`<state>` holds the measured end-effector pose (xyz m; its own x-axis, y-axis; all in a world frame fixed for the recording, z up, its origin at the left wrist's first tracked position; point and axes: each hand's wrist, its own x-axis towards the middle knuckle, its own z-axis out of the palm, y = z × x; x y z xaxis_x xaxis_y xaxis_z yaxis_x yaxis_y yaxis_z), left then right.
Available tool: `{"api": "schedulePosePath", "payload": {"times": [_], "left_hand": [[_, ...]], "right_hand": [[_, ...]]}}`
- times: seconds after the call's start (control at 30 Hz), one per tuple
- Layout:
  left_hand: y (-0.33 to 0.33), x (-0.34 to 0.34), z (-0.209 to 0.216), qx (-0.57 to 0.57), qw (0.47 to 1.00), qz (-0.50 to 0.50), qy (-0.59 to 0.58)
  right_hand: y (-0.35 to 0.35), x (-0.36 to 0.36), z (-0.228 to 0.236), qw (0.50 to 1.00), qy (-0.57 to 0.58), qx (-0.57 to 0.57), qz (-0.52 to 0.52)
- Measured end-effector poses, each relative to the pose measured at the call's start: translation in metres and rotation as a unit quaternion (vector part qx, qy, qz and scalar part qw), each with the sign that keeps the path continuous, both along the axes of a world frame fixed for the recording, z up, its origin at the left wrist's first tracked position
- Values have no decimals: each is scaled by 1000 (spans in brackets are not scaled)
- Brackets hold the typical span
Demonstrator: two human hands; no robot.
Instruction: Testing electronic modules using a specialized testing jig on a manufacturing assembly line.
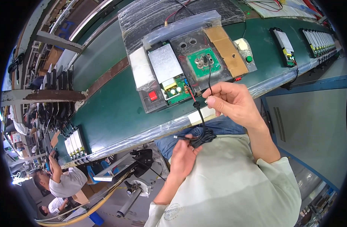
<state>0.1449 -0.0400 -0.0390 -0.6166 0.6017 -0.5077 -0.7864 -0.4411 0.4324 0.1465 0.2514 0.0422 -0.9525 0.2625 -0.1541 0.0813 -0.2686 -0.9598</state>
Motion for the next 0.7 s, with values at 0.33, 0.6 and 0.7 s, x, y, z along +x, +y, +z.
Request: {"api": "schedulePosePath", "payload": {"times": [0.33,0.6,0.7], "left_hand": [[49,-42,79,-240,827,-61,505],[86,-64,79,-276,779,-65,559],[89,-63,81,-281,806,-82,514]], "right_hand": [[1,-2,15,997,26,-67,30],[8,4,12,998,32,-45,29],[12,4,8,999,42,-27,21]]}}
